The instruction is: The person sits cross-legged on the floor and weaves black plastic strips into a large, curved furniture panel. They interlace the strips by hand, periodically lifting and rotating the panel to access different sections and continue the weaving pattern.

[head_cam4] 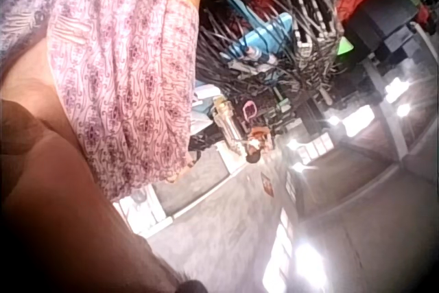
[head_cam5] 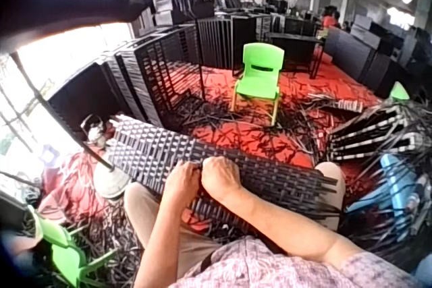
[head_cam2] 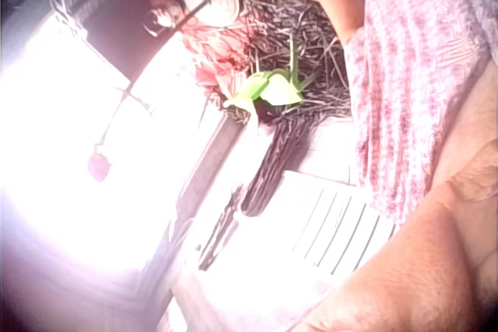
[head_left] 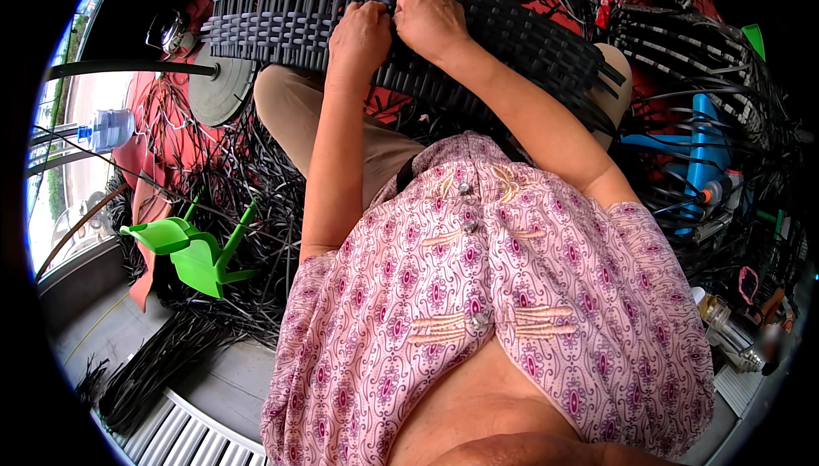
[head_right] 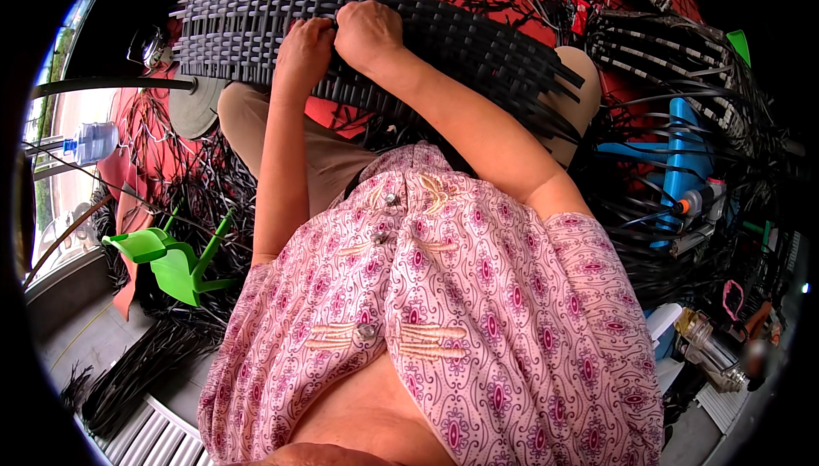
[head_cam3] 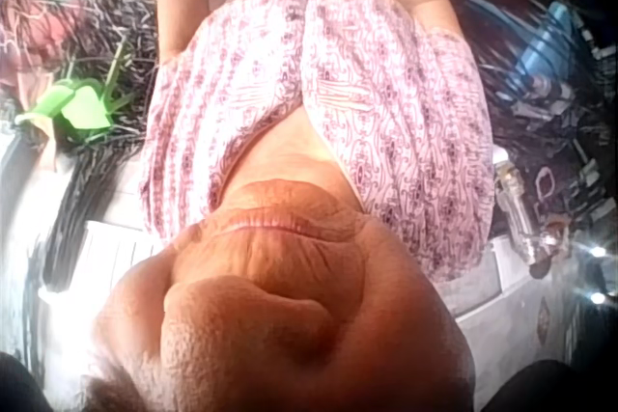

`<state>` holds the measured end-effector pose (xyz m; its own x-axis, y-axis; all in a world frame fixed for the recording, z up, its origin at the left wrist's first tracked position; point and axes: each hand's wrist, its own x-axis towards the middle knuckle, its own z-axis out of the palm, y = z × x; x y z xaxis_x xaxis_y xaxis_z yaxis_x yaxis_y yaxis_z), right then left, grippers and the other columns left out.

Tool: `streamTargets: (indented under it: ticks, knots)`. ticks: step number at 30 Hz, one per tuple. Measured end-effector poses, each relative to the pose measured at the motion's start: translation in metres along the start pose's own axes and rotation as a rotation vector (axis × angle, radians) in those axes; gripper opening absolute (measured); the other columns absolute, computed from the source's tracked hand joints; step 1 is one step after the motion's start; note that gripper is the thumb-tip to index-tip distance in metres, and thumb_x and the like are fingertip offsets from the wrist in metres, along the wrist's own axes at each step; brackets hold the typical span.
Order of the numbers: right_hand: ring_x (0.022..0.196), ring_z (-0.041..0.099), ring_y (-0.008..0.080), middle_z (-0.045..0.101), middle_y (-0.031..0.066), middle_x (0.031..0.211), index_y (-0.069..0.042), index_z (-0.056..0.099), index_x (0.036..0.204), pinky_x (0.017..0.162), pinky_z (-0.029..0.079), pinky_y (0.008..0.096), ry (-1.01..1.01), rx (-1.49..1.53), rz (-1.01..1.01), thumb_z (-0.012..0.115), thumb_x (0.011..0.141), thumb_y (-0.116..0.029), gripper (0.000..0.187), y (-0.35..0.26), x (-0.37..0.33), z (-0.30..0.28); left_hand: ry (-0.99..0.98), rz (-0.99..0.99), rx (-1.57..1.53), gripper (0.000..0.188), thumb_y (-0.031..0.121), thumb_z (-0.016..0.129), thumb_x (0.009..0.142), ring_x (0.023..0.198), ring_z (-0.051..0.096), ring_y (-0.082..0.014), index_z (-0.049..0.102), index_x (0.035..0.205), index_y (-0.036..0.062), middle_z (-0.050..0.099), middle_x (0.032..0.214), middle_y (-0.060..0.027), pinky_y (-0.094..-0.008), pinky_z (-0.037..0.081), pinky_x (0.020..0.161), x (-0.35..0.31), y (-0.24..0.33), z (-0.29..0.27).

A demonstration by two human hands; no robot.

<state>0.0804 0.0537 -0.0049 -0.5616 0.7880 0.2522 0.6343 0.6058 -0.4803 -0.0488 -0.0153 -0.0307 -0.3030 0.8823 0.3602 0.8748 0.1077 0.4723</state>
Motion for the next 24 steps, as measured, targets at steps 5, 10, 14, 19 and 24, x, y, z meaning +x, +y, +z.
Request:
streamTargets:
  ticks: [5, 10, 14, 19, 24]
  knots:
    - [0.078, 0.072, 0.0377, 0.071, 0.0192, 0.078, -0.005, 0.073, 0.082, 0.074, 0.059, 0.0469, 0.076, -0.044, -0.071, 0.065, 0.086, -0.018, 0.016, -0.003, -0.006, 0.003, -0.116, -0.069, -0.257, 0.025, 0.015, 0.064, 0.090, 0.081, 0.071, -0.0272, 0.072, 0.110, 0.0026, 0.072, 0.098, -0.0157, -0.0362, 0.055, 0.075, 0.006, -0.007, -0.017]
    - [0.075, 0.073, 0.0367, 0.071, 0.0197, 0.076, -0.003, 0.071, 0.080, 0.069, 0.060, 0.0465, 0.071, -0.116, -0.119, 0.065, 0.084, -0.014, 0.013, -0.007, -0.011, 0.001, -0.049, -0.159, -0.326, 0.021, 0.017, 0.066, 0.089, 0.063, 0.070, -0.0234, 0.075, 0.102, 0.0032, 0.071, 0.093, -0.0126, -0.0353, 0.055, 0.069, 0.000, 0.011, -0.024]
    - [0.077, 0.074, 0.0361, 0.072, 0.0201, 0.077, -0.003, 0.072, 0.083, 0.069, 0.060, 0.0471, 0.078, -0.129, -0.132, 0.065, 0.080, -0.011, 0.011, -0.009, -0.011, 0.001, -0.016, -0.140, -0.270, 0.019, 0.016, 0.069, 0.088, 0.063, 0.070, -0.0203, 0.076, 0.099, 0.0032, 0.070, 0.089, -0.0103, -0.0333, 0.055, 0.066, 0.000, 0.008, -0.022]
    - [0.081, 0.072, 0.0355, 0.072, 0.0178, 0.087, -0.003, 0.071, 0.089, 0.073, 0.059, 0.0439, 0.077, -0.055, -0.141, 0.072, 0.086, -0.021, 0.018, -0.004, -0.014, -0.002, -0.092, -0.236, -0.467, 0.016, 0.014, 0.072, 0.085, 0.063, 0.069, -0.0175, 0.076, 0.095, 0.0025, 0.069, 0.082, -0.0089, -0.0305, 0.054, 0.061, 0.006, 0.001, -0.024]
    - [0.093, 0.070, 0.0332, 0.069, 0.0159, 0.101, -0.005, 0.068, 0.098, 0.080, 0.058, 0.0424, 0.217, 0.098, -0.195, 0.078, 0.079, -0.020, 0.027, -0.004, -0.026, -0.010, -0.052, -0.309, -0.592, 0.012, 0.012, 0.069, 0.090, 0.064, 0.067, -0.0133, 0.073, 0.096, 0.0029, 0.068, 0.080, -0.0049, -0.0259, 0.050, 0.058, 0.005, -0.010, -0.033]
